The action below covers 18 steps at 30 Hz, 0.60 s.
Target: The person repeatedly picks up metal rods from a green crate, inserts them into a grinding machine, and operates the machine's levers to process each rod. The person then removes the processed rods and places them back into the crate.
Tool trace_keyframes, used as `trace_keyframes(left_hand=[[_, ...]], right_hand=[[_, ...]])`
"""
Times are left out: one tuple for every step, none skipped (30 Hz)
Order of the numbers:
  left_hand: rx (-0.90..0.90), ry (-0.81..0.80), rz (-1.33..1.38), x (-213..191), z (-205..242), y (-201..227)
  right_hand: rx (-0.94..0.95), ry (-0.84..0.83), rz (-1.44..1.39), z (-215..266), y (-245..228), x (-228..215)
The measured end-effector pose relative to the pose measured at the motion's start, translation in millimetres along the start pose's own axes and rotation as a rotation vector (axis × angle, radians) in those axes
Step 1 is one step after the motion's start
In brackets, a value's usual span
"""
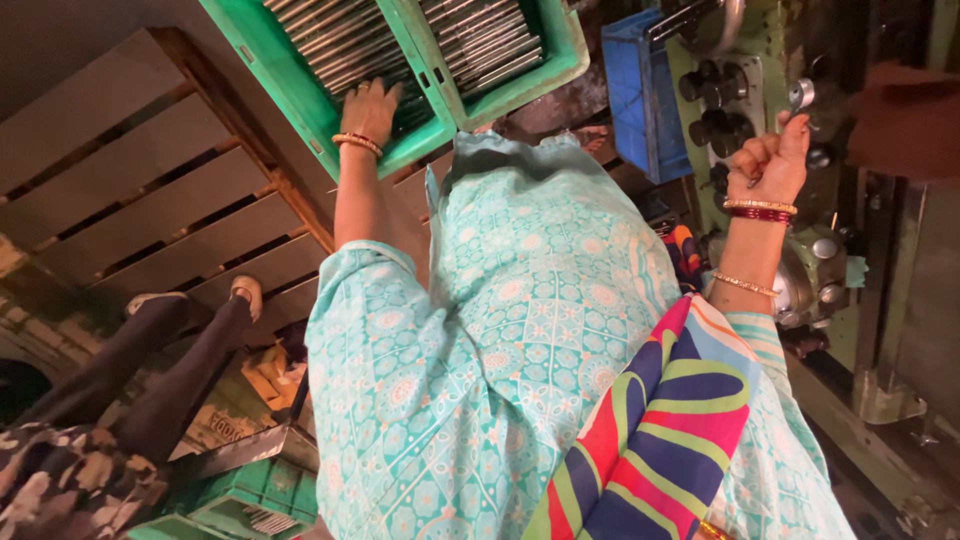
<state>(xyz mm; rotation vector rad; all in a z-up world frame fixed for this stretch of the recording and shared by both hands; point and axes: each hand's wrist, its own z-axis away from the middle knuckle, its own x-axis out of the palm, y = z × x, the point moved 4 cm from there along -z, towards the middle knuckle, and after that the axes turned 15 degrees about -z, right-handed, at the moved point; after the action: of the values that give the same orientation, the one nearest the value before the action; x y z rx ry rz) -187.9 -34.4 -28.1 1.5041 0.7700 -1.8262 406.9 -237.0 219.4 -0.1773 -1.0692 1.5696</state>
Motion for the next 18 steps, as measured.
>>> trace_keyframes(left_hand=[[-0.015,-0.049,0.000,-2.3,-1.2,-0.9],[-0.031,-0.099,0.000,-4.6,-1.9,-1.3],[-0.047,-0.149,0.001,-6.2,-2.1,-0.9],[-0.018,-0.116,-0.003,-10.5,-3.3,0.7],[0.009,-0.084,-0.009,-14.2,-1.6,0.1],[0.035,-0.053,-0.015,-16.9,0.1,-0.1],[0.064,-0.050,-0.007,-17.8,0.8,-2.0],[0.092,-0.048,0.001,-17.7,2.2,-3.7],[0.123,-0.045,0.013,-16.0,3.8,-1.2],[0.137,-0.078,0.030,-12.5,6.7,1.7],[0.146,-0.105,0.041,-9.2,5.0,0.9],[0.155,-0.132,0.052,-5.7,3.7,0.7],[0.102,-0.154,0.027,-1.7,4.6,-1.2],[0.048,-0.176,0.003,2.8,2.8,-3.9],[-0.003,-0.197,-0.017,7.6,-0.3,-3.2],[0.000,-0.194,-0.059,11.3,-3.5,-1.0],[0.000,-0.194,-0.100,14.8,-4.6,1.6],[0.000,-0.193,-0.140,17.6,-4.8,3.5]], right_hand=[[0.008,-0.007,-0.002,0.1,-0.7,1.1],[0.017,-0.014,-0.005,0.2,-1.0,2.4],[0.026,-0.020,-0.005,0.6,-1.0,3.3],[0.025,-0.019,-0.007,0.7,-1.6,3.7],[0.027,-0.018,-0.009,0.4,-0.1,3.9],[0.030,-0.017,-0.011,0.1,1.1,3.7],[0.035,-0.026,-0.018,-0.2,3.5,3.4],[0.039,-0.036,-0.026,-0.2,5.7,2.4],[0.041,-0.042,-0.031,1.8,5.1,-1.1],[0.044,-0.045,-0.031,4.4,4.4,-5.3],[0.046,-0.057,-0.036,2.3,5.7,-5.3],[0.048,-0.070,-0.040,0.6,6.9,-5.4],[0.060,-0.083,-0.057,1.2,9.4,-6.8],[0.072,-0.096,-0.073,0.8,12.7,-7.9],[0.081,-0.107,-0.087,1.1,12.7,-10.2],[0.067,-0.109,-0.079,1.3,12.2,-12.6],[0.056,-0.113,-0.068,1.5,11.8,-14.3],[0.046,-0.116,-0.057,2.3,11.1,-15.4]])
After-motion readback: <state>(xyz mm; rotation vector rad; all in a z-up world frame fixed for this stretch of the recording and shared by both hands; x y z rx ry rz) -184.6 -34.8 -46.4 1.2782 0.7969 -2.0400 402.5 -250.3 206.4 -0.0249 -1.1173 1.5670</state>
